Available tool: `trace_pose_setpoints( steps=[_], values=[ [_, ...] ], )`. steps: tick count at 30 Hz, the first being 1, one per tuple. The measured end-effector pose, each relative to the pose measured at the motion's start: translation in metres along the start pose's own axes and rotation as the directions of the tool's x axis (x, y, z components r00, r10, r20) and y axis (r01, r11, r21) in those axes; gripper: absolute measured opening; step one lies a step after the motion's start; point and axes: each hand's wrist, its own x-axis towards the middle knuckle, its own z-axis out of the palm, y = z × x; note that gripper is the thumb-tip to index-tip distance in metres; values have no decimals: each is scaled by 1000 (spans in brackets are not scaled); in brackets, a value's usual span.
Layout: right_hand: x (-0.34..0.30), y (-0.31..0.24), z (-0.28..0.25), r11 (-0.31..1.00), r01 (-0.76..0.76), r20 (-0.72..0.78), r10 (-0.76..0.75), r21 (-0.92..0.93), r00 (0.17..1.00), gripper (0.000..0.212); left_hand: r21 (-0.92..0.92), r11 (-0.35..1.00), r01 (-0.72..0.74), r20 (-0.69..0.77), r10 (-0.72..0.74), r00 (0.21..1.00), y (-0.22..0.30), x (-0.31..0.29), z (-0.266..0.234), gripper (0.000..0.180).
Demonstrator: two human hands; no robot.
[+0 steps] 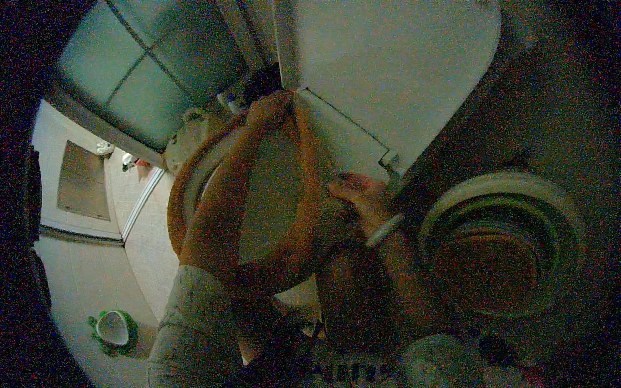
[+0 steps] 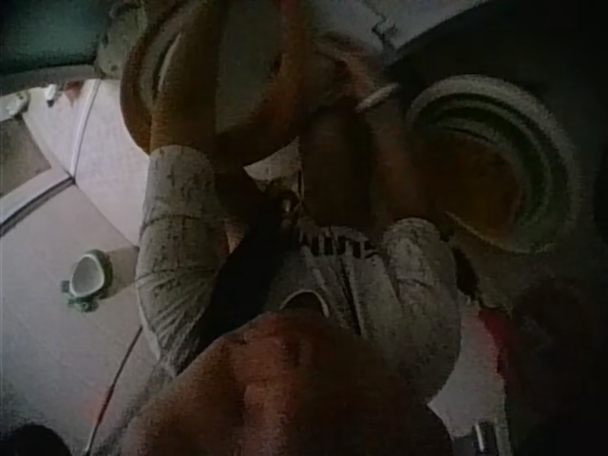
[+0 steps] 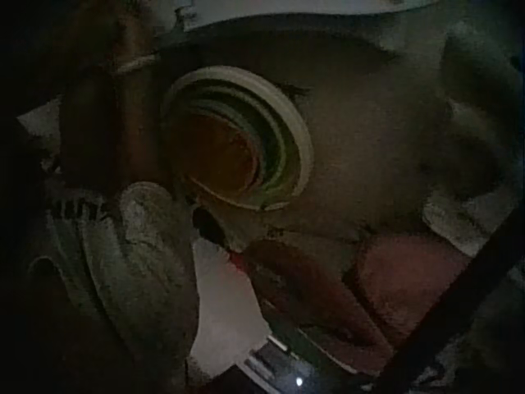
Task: The person installs a brown fabric cover onto a white toilet seat. They stretch the cover over the rim, adjust it to fit, and secure it in place.
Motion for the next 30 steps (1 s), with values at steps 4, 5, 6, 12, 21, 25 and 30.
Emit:
trace_pose_setpoints(
  steps=[4, 5, 6, 12, 21, 25, 30],
  values=[
    [10, 1, -31, 975, 47, -47, -38, 217, 998, 32, 24, 1000, -14, -47, 15, 999, 7, 0, -2, 35],
    [12, 3, -38, 920, 45, -60, -23, 390, 998, 31, 21, 1000, -20, -29, 21, 999, 8, -1, -4, 35],
    [16, 5, -45, 904, 23, -55, 1, 426, 999, 29, 22, 999, -23, -12, 24, 1000, 8, -2, -7, 34],
    [7, 13, -69, 983, 184, -231, -179, -1, 956, 22, -3, 1000, -16, 48, 16, 999, -1, 0, -9, 35],
    [43, 56, -79, 934, 310, -714, -339, -177, 613, 27, 114, 991, -69, 26, 67, 997, 5, -1, -11, 37],
    [45, 58, -90, 890, 84, -684, -402, -449, 608, 42, 10, 999, -49, -57, 50, 997, -2, 4, 1, 37],
    [58, 73, -107, 531, -186, -558, -731, -827, 393, 18, -7, 999, -33, 5, 33, 999, 11, 8, -3, 39]
  ],
)
